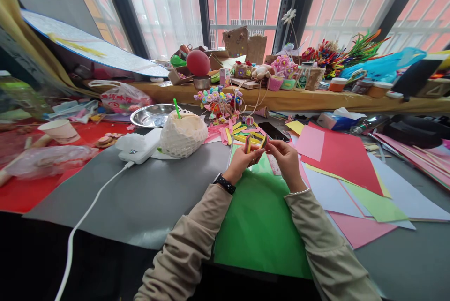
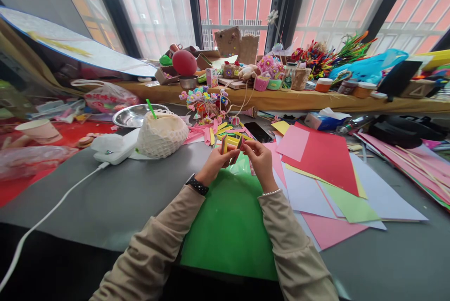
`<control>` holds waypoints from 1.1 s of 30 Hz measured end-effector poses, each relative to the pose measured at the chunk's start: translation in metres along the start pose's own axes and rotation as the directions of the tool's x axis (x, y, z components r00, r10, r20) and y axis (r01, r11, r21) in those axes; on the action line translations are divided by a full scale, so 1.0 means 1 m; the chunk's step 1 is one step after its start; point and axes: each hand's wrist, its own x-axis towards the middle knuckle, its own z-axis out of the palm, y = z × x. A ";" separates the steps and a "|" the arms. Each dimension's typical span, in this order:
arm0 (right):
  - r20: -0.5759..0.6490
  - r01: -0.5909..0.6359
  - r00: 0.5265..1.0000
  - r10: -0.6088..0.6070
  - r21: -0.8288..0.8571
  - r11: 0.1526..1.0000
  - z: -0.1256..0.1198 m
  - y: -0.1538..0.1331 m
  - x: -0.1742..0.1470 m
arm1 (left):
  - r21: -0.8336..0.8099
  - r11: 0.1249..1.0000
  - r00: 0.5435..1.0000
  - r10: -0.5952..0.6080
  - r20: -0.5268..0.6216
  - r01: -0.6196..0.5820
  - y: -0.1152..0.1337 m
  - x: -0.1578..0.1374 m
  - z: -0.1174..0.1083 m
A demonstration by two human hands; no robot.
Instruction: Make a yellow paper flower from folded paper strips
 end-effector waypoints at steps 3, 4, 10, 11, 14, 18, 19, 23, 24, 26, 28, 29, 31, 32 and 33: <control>-0.025 0.003 1.000 -0.005 -0.095 0.995 0.000 -0.002 -0.001 | 0.015 1.000 1.000 0.014 -0.022 -0.013 0.000 -0.001 0.001; -0.030 0.002 1.000 -0.006 -0.115 0.993 0.000 -0.002 -0.001 | 0.026 0.999 0.999 0.019 -0.034 -0.018 0.000 0.000 0.001; -0.046 -0.009 0.999 0.002 -0.154 0.988 0.000 -0.002 -0.003 | 0.098 0.995 0.998 0.012 -0.065 -0.006 -0.007 0.005 -0.003; -0.049 -0.009 0.999 0.001 -0.160 0.987 0.000 -0.002 -0.003 | 0.107 0.994 0.998 0.010 -0.065 -0.003 -0.008 0.006 -0.004; -0.042 -0.008 0.999 0.001 -0.169 0.986 0.001 -0.002 -0.003 | 0.135 0.991 0.998 0.012 -0.067 -0.003 -0.011 0.007 -0.005; -0.021 0.012 1.000 -0.017 -0.201 0.980 0.001 -0.002 -0.003 | 0.150 0.989 0.997 0.013 -0.073 -0.002 -0.012 0.007 -0.005; -0.020 0.026 0.999 -0.031 -0.217 0.976 0.001 -0.002 -0.003 | 0.148 0.989 0.997 0.012 -0.074 -0.001 -0.012 0.007 -0.005; -0.019 0.102 0.993 -0.112 -0.284 0.953 0.000 -0.001 -0.003 | 0.146 0.989 0.998 0.011 -0.069 -0.001 -0.011 0.007 -0.005; -0.019 0.116 0.992 -0.127 -0.295 0.948 0.000 -0.001 -0.003 | 0.145 0.989 0.998 0.010 -0.068 0.000 -0.011 0.007 -0.005; -0.014 0.133 0.989 -0.144 -0.308 0.942 0.000 -0.001 -0.003 | 0.144 0.990 0.998 0.006 -0.067 0.003 -0.011 0.006 -0.004; -0.010 0.139 0.989 -0.149 -0.313 0.939 0.000 -0.002 -0.003 | 0.143 0.990 0.998 0.007 -0.067 0.002 -0.011 0.006 -0.004; -0.007 0.140 0.989 -0.150 -0.314 0.939 0.000 -0.002 -0.003 | 0.144 0.990 0.998 0.010 -0.067 0.000 -0.010 0.006 -0.004; -0.004 0.140 0.989 -0.149 -0.315 0.939 0.000 -0.003 -0.003 | 0.144 0.990 0.998 0.014 -0.063 -0.005 -0.011 0.007 -0.004; -0.004 0.139 0.989 -0.148 -0.315 0.939 0.000 -0.003 -0.003 | 0.143 0.990 0.998 0.015 -0.061 -0.006 -0.011 0.007 -0.004; -0.003 0.138 0.989 -0.147 -0.316 0.939 0.000 -0.003 -0.003 | 0.142 0.990 0.998 0.015 -0.061 -0.006 -0.011 0.007 -0.005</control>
